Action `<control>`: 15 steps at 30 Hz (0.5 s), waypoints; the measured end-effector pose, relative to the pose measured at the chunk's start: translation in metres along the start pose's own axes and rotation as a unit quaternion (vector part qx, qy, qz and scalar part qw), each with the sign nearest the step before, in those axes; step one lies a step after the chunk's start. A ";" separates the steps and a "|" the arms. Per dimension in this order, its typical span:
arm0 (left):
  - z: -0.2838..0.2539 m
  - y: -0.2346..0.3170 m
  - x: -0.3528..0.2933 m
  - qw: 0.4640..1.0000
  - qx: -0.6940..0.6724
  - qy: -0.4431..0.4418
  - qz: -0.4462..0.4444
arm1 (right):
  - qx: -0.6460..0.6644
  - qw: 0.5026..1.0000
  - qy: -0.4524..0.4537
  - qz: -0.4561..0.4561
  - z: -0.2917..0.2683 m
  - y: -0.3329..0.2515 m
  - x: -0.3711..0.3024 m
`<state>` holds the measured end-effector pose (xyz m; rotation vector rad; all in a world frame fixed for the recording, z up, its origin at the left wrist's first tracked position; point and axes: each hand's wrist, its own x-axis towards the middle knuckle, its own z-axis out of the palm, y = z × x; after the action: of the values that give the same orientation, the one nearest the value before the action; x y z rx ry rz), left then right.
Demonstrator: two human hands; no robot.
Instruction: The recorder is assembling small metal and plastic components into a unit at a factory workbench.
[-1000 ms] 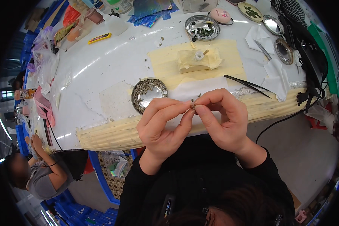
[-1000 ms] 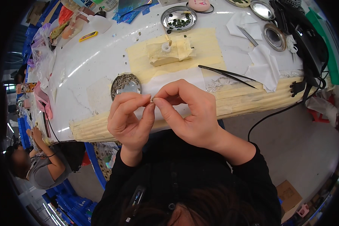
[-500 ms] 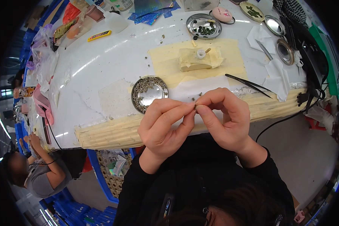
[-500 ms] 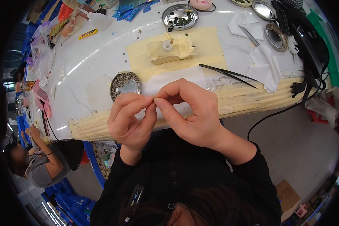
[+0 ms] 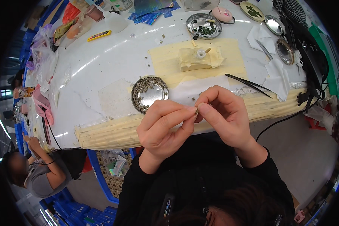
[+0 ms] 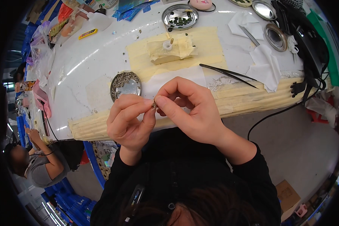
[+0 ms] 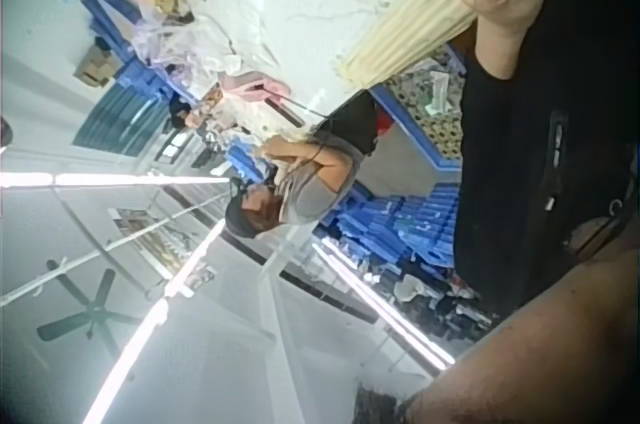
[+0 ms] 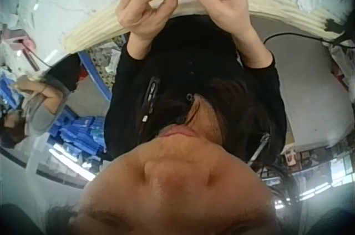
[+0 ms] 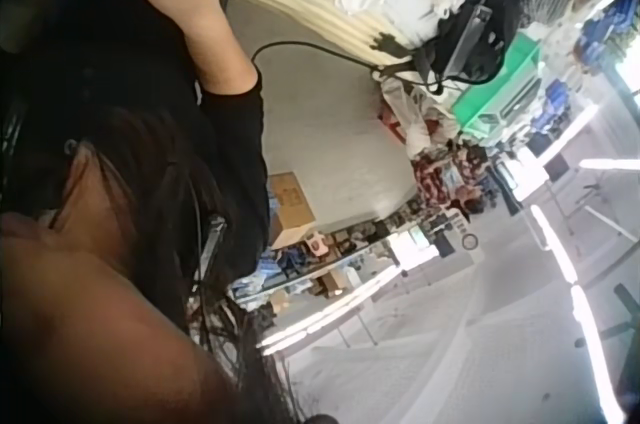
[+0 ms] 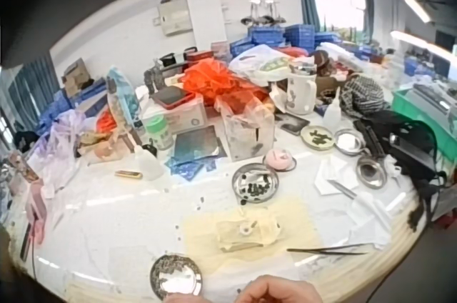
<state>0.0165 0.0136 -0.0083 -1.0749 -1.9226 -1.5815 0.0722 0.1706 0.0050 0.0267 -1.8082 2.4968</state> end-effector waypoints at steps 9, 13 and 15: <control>-0.001 0.001 -0.001 1.000 -0.005 -0.008 -0.014 | 0.028 0.999 -0.005 0.019 0.003 0.002 -0.003; -0.001 0.000 -0.001 1.000 0.003 -0.002 -0.014 | -0.005 1.000 0.000 -0.010 0.004 0.005 -0.003; -0.001 0.001 -0.002 1.000 0.023 -0.002 -0.010 | -0.052 0.997 0.024 -0.045 0.004 0.005 -0.003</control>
<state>0.0183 0.0126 -0.0089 -1.0437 -1.9681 -1.5399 0.0750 0.1651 0.0011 0.0421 -1.8717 2.3210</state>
